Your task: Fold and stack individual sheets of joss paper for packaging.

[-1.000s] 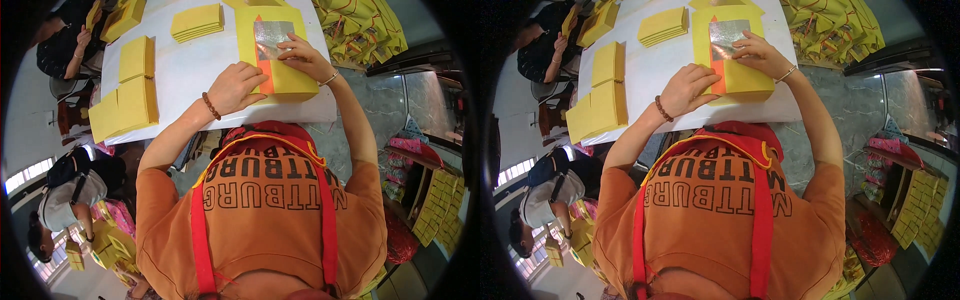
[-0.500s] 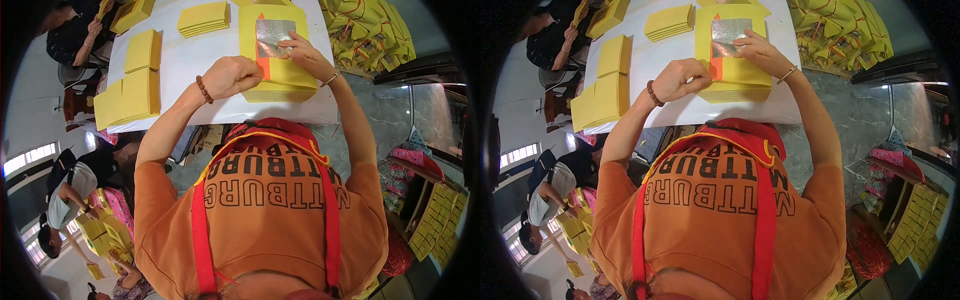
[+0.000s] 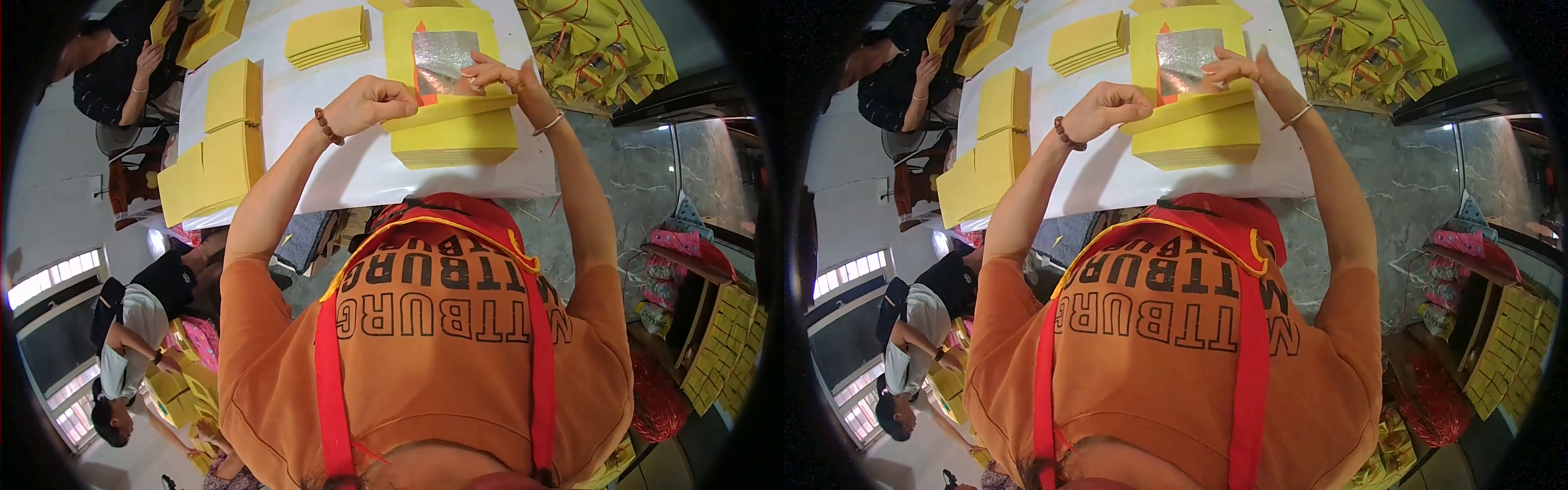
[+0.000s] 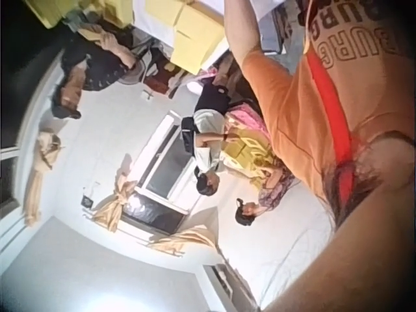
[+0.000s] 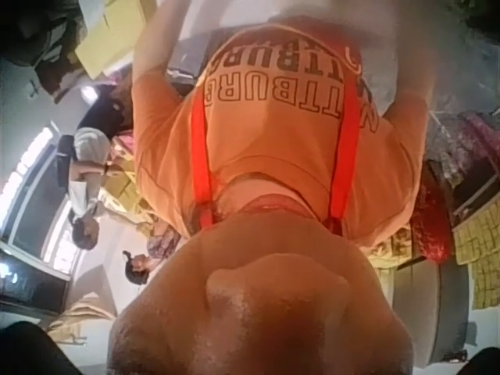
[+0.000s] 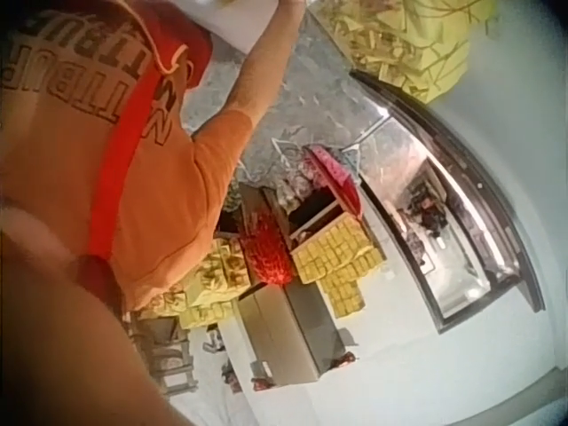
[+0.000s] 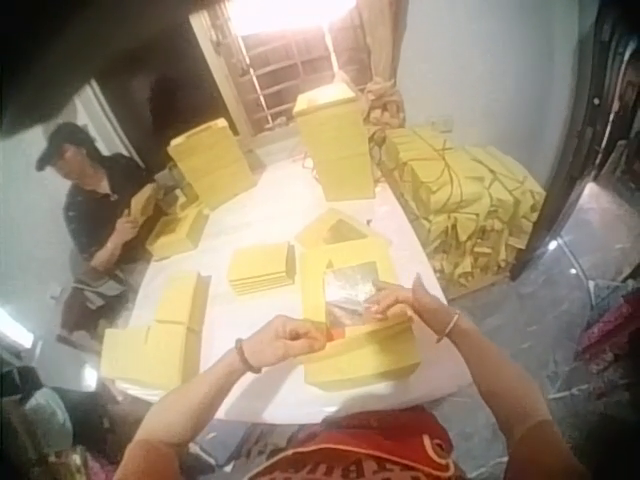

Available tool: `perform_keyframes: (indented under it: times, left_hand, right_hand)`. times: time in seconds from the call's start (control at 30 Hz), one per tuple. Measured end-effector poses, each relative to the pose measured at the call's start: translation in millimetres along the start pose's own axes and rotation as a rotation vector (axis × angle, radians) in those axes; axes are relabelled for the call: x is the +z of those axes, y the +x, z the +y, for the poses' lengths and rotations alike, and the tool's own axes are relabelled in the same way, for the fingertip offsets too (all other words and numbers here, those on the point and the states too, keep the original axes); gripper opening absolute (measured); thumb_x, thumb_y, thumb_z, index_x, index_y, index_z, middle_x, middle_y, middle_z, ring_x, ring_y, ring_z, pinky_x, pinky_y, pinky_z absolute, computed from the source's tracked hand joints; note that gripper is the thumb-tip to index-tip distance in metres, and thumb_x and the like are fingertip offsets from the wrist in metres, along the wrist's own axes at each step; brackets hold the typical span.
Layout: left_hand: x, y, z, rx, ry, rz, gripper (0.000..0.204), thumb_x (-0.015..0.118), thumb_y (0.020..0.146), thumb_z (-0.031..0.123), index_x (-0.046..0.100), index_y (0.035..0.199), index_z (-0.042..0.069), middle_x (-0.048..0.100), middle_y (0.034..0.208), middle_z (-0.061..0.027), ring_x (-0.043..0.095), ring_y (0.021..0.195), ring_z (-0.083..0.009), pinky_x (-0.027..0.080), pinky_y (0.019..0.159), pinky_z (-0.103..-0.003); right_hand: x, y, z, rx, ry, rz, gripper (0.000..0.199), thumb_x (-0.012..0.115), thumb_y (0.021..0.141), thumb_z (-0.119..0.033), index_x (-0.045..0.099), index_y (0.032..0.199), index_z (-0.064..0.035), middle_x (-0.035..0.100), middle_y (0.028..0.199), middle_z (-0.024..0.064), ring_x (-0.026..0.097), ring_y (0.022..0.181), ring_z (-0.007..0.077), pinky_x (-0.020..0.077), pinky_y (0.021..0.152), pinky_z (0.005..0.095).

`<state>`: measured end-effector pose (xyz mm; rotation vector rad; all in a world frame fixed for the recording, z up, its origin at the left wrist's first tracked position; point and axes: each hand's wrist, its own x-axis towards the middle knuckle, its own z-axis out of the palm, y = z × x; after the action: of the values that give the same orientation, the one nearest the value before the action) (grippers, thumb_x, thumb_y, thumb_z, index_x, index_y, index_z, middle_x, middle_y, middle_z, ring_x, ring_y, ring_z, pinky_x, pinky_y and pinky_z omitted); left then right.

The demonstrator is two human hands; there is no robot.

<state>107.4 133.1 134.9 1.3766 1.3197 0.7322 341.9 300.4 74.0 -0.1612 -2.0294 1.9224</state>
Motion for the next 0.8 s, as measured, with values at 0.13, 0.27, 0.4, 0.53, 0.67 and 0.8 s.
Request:
perform_keyframes:
  times: [0.13, 0.27, 0.4, 0.53, 0.67, 0.8]
  left_hand:
    - [-0.5, 2.9, -10.0, 0.04, -0.048, 0.035, 0.019, 0.06, 0.082, 0.021, 0.064, 0.082, 0.002, 0.056, 0.069, 0.0042, 0.044, 0.062, -0.0026, 0.034, 0.054, -0.02]
    - [0.0, 3.4, -10.2, 0.035, -0.089, 0.053, 0.017, 0.059, 0.082, 0.018, 0.064, 0.081, 0.002, 0.057, 0.07, 0.0036, 0.045, 0.062, -0.0027, 0.036, 0.055, -0.02]
    - [-0.2, 3.3, -8.8, 0.021, -0.098, 0.048, 0.015, 0.057, 0.08, 0.014, 0.064, 0.081, 0.001, 0.057, 0.07, 0.0027, 0.047, 0.063, -0.0028, 0.037, 0.056, -0.019]
    - [0.5, 3.8, -5.3, -0.013, -0.119, 0.028, 0.016, 0.057, 0.079, 0.014, 0.064, 0.081, 0.0, 0.058, 0.068, 0.0022, 0.047, 0.062, -0.003, 0.038, 0.056, -0.019]
    - [1.1, 3.3, -4.0, 0.0, -0.121, 0.027, 0.014, 0.058, 0.082, 0.014, 0.064, 0.082, 0.002, 0.057, 0.068, 0.0045, 0.046, 0.062, -0.0022, 0.036, 0.057, -0.019]
    - [1.0, 1.5, 0.3, -0.012, -0.105, 0.027, 0.014, 0.058, 0.082, 0.014, 0.064, 0.081, 0.001, 0.056, 0.067, 0.0046, 0.044, 0.061, -0.0022, 0.035, 0.057, -0.019]
  right_hand:
    - [-3.8, 2.3, -13.0, 0.063, -0.208, -0.12, 0.047, 0.035, 0.088, -0.044, 0.06, 0.105, -0.0071, 0.049, 0.126, 0.0099, 0.01, 0.135, 0.0251, 0.0136, 0.108, 0.0417]
    - [-11.7, 2.4, -7.0, -0.056, -0.305, -0.246, 0.044, 0.058, 0.076, -0.032, 0.056, 0.114, -0.0094, 0.046, 0.13, 0.0051, 0.008, 0.136, 0.0251, 0.0135, 0.108, 0.0421]
    - [1.8, 0.4, -24.2, 0.117, -0.333, -0.218, 0.06, 0.07, 0.065, -0.009, 0.051, 0.121, -0.0129, 0.043, 0.132, -0.0008, 0.008, 0.136, 0.025, 0.0167, 0.108, 0.0381]
    - [-2.3, 3.1, -13.8, 0.024, -0.443, -0.224, 0.051, 0.065, 0.074, -0.006, 0.05, 0.122, -0.0125, 0.044, 0.131, -0.0022, 0.008, 0.135, 0.0253, 0.0178, 0.108, 0.0376]
    - [-3.4, 1.9, -13.2, 0.022, -0.428, -0.221, 0.039, 0.061, 0.079, -0.012, 0.054, 0.118, -0.0101, 0.042, 0.132, -0.0017, 0.009, 0.136, 0.0255, 0.0187, 0.108, 0.0378]
    - [-5.1, 2.1, -9.6, -0.007, -0.452, -0.231, 0.033, 0.061, 0.079, -0.013, 0.057, 0.112, -0.0096, 0.042, 0.132, -0.0016, 0.009, 0.135, 0.0266, 0.0189, 0.108, 0.0379]
